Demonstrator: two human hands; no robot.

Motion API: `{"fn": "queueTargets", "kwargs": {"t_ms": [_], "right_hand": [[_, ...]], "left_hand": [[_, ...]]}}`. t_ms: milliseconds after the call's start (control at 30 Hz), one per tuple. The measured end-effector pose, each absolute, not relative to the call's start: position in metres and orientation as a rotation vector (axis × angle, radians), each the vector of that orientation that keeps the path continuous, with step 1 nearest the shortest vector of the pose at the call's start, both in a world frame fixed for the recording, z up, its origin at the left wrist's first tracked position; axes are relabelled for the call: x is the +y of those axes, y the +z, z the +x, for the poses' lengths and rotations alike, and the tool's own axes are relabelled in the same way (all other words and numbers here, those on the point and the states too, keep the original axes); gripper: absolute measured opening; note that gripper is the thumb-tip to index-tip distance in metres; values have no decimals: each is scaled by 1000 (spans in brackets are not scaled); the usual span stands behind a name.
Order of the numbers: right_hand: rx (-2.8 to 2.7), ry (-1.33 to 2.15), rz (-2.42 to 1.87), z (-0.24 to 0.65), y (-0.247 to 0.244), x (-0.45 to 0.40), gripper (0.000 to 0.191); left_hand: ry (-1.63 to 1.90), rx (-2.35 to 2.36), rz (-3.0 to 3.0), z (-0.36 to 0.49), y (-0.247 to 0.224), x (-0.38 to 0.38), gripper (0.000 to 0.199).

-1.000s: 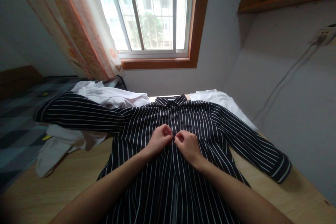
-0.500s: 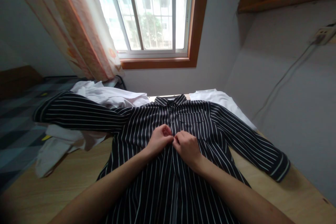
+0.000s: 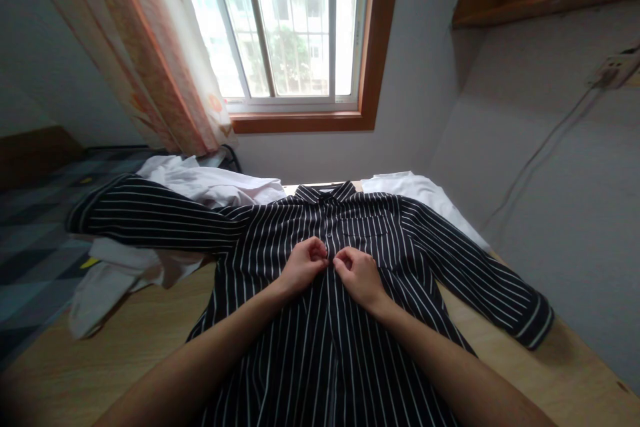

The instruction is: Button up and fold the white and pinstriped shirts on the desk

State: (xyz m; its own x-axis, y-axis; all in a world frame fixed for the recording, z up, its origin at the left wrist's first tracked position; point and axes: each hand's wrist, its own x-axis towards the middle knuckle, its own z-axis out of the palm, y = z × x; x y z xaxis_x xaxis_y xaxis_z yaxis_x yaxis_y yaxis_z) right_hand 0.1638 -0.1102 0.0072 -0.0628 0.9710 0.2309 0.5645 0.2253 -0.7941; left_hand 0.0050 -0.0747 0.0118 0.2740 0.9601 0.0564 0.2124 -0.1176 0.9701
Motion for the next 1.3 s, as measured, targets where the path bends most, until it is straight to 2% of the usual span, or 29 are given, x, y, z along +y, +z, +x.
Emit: {"fn": "queueTargets", "kwargs": {"t_ms": [267,500,600,733,800,900,1100,1200,1300], "right_hand": [[-1783,805,-1436,172,6,-102,16],[-1954,549,-1597,168,12,-109,13],[-2001,544,-1587,171,18,-108,13],[-2008,479,-1547,186,26,-92,10],[-2034,353,-1531,198,26,-79,16],[-2070,145,-1568,220,24,-55,31],[-2001,-194,-1849,278,25,-4,51],[-1898,-160,-2049,308,29,16,56],[-1832,-31,-2184,331,30,27,53]], "left_hand": [[931,1206,1815,6,23,-84,19],[939,1425,2277,0,27,-84,19],[937,1402,2502,-6,26,-80,19],[543,1358,2595,-11,18,-78,50],[374,1331,2570,-13,13,-78,63],[303,1288,2530,-15,9,-77,72],[346,1214,2437,-22,22,-70,68],[473,1266,2416,-35,46,-52,61],[641,1562,2521,-59,75,-24,50]]}}
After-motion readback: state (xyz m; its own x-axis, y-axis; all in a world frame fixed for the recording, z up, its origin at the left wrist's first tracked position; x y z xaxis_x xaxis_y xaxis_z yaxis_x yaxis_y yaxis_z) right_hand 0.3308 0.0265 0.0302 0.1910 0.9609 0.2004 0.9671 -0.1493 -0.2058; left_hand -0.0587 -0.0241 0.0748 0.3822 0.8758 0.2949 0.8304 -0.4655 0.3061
